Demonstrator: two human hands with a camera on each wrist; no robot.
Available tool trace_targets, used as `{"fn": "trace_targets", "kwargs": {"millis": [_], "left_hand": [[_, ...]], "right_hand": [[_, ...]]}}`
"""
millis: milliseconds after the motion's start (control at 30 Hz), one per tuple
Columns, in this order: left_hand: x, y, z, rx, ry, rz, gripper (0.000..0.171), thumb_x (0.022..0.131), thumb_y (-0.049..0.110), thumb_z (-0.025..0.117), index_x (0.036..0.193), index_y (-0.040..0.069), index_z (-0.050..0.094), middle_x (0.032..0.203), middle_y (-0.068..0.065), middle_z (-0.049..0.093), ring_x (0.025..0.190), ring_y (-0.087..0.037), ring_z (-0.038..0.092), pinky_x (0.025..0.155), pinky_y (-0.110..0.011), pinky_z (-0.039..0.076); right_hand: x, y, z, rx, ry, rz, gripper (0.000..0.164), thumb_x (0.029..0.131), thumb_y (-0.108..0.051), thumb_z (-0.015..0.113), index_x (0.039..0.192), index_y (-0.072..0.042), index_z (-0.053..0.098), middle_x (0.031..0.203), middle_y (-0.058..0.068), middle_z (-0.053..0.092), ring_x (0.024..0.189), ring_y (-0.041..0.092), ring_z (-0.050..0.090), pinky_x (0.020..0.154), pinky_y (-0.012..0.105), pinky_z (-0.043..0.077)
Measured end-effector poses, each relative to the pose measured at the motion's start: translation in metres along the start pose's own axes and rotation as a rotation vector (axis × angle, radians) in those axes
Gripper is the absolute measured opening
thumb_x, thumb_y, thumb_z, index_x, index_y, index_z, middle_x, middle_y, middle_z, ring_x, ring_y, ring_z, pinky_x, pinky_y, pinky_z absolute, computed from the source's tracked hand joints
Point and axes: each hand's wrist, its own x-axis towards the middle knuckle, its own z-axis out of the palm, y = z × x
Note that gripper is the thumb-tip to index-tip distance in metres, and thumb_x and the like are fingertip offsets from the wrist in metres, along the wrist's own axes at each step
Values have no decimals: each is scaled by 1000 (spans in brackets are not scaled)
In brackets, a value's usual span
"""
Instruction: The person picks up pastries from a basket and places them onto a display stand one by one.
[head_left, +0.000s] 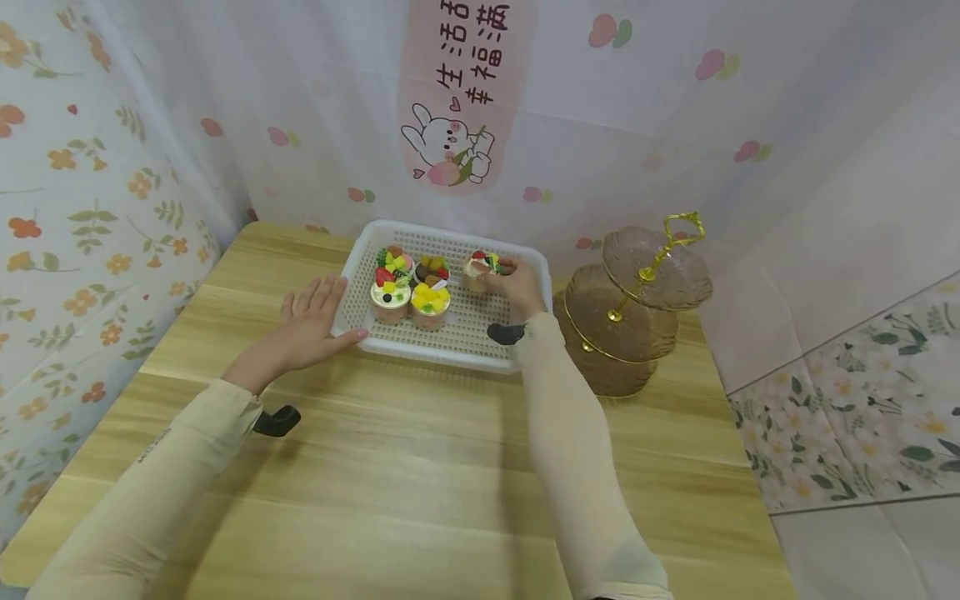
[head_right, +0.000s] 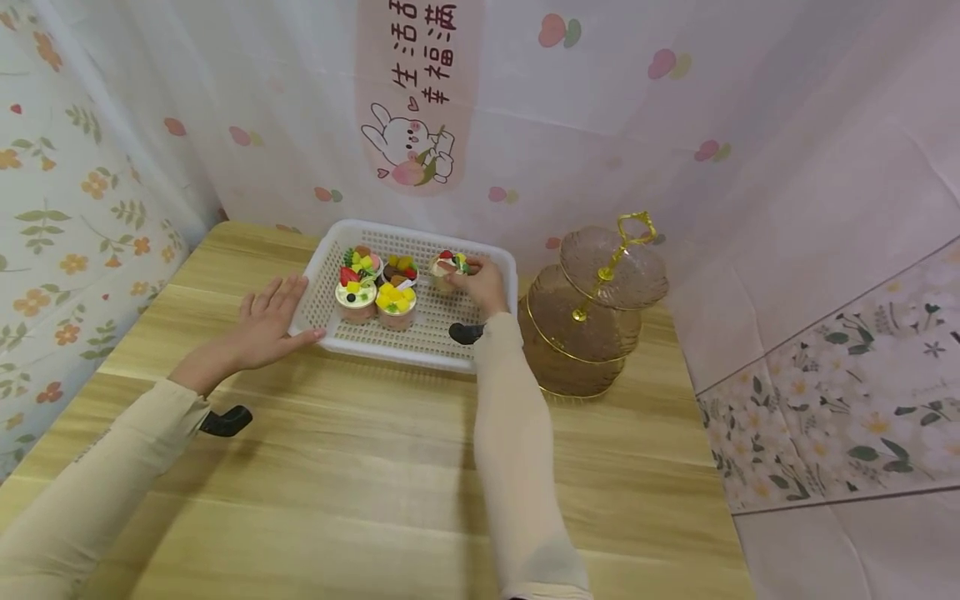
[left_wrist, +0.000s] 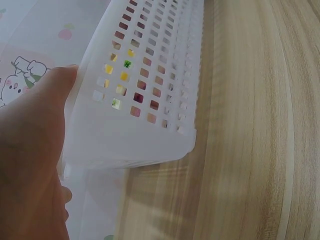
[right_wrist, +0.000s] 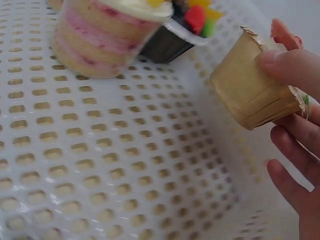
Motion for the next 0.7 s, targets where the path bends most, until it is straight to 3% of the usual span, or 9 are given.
{"fn": "trace_targets", "kwargs": {"millis": [367, 567, 700], "left_hand": [[2, 2, -2, -3, -5, -6, 105, 94, 69, 42, 158, 6, -10, 166, -22, -12, 152, -46, -15, 113, -74, -12], [0, 4, -3, -20, -1, -3, 104, 94, 68, 44, 158, 4, -8, 165, -24, -12, 152, -46, -14, 113, -73, -12], [0, 4, -3, -20, -7, -8, 104, 94, 67, 45, 158, 4, -8, 165, -23, -12, 152, -47, -13, 113, -73, -12]], "right_hand": [[-14, -45, -24, -13, 27, -113, 69, 83, -28, 80, 141, -6, 52, 132, 15, 63, 120, 26, 61, 102, 41, 51], [-40, -71, -34, -11, 45, -185, 67, 81, -30, 81, 138, -5, 55, 127, 16, 66, 111, 27, 64, 93, 38, 55], [-66, -90, -44, -10, 61, -210, 67, 81, -31, 82, 138, -8, 56, 127, 15, 67, 112, 28, 63, 94, 38, 54]]}}
